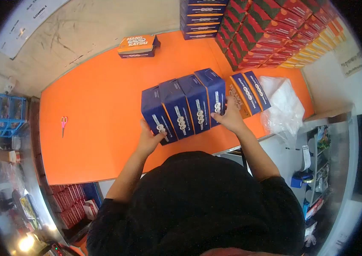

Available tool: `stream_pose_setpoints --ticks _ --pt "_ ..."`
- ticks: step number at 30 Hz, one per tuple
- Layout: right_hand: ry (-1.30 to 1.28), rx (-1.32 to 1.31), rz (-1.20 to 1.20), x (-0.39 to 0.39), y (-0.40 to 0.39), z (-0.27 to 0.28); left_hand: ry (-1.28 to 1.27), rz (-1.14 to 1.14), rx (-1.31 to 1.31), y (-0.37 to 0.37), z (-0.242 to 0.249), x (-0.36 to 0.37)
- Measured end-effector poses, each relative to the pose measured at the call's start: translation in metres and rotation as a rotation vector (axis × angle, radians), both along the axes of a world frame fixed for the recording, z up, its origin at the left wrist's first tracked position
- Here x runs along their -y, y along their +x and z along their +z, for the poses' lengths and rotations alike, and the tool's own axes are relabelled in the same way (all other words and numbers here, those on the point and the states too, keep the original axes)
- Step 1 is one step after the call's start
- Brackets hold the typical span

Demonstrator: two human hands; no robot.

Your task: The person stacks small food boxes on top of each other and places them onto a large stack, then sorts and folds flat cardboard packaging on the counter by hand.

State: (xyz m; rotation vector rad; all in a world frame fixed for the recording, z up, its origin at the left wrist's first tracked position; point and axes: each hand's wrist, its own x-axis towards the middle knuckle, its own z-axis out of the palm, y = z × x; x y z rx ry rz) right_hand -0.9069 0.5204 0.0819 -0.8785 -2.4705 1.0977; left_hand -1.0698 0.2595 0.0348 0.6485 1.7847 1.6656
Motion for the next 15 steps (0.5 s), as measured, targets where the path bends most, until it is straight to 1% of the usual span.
stream_pose_setpoints --ticks 1,2,3,4,5,6,7,8,9,10,11,13,15 --pt "-0.153 0.007 0.009 -0.003 -0.001 -0.020 0.007 0.007 0.060 0.004 0.000 0.002" --pt "-0.156 0.003 0.018 -0.009 0.003 -0.056 0.015 0.013 0.115 0.007 0.000 0.005" --pt "-0.210 -0.063 0.081 -0.015 0.009 -0.096 0.050 -0.003 -0.094 0.002 -0.042 0.008" --pt "-0.260 -0.133 0.144 -0.017 0.012 -0.115 0.055 0.003 -0.108 0.004 -0.044 0.010" --pt "-0.262 -0.135 0.179 -0.009 0.013 -0.106 0.009 0.016 -0.155 0.008 -0.043 0.011" --pt "-0.363 -0.280 0.176 -0.001 0.013 -0.097 -0.024 0.027 -0.212 0.007 -0.039 0.007" --pt "-0.451 -0.437 0.176 0.002 0.007 -0.088 0.011 0.026 -0.253 0.002 -0.027 0.003" --pt "-0.408 -0.481 0.181 0.000 -0.003 -0.078 -0.015 0.012 -0.244 -0.003 -0.005 0.003" --pt "-0.490 -0.579 0.184 -0.004 -0.016 -0.067 -0.042 -0.004 -0.238 -0.015 0.023 -0.003" --pt "-0.584 -0.670 0.191 -0.011 -0.030 -0.056 -0.024 -0.009 -0.421 -0.030 0.070 -0.018" --pt "-0.566 -0.700 0.190 -0.023 -0.046 -0.041 -0.021 -0.012 -0.592 -0.041 0.124 -0.030" --pt "-0.723 -0.647 0.283 -0.051 -0.083 -0.001 -0.028 -0.021 -0.860 -0.061 0.219 -0.052" --pt "-0.726 -0.753 0.255 -0.066 -0.122 0.059 -0.013 0.020 -1.264 -0.090 0.288 -0.079"
